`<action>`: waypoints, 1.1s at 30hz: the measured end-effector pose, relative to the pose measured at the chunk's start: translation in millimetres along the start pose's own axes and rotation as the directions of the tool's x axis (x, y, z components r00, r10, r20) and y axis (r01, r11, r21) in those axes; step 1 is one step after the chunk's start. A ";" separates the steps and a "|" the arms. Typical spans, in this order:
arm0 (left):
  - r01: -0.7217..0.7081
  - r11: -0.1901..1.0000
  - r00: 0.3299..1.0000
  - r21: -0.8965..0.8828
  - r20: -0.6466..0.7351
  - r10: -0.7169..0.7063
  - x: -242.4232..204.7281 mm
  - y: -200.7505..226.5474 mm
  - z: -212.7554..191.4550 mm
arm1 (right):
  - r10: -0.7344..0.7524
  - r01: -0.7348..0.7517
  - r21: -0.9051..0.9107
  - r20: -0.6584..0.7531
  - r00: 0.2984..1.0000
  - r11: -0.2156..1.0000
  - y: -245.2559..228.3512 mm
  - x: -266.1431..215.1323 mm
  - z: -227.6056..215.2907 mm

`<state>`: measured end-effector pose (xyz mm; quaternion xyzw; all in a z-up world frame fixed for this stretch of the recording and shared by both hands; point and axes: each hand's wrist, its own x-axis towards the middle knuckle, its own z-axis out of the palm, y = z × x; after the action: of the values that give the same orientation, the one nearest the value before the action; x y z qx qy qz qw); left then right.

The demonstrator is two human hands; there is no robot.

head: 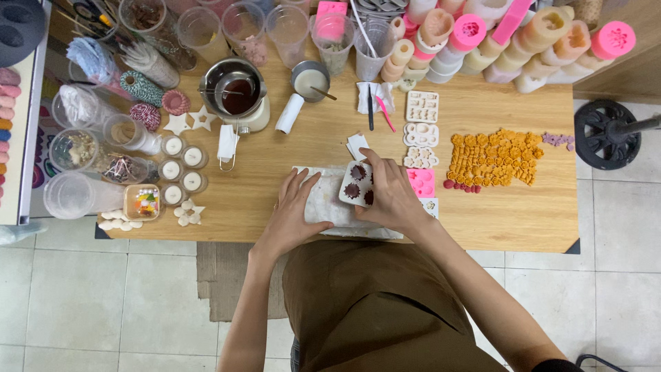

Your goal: The person pours melted wax from a small pot into flower-shaped molds using a spoon and cleans up excess wax with a small tool.

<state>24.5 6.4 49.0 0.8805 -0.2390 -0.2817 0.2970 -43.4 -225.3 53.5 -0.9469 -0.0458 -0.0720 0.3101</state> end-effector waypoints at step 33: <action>-0.304 0.938 0.939 0.166 -0.115 0.325 -2.0 50.4 -15.9 | 0.433 -0.468 -0.030 -0.328 0.839 0.883 91.9 -121.1 -41.1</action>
<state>20.4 -21.9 93.4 0.8678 -0.3753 -0.1495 0.2892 -155.0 -328.7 13.0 -0.9230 0.2318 -0.1479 0.2693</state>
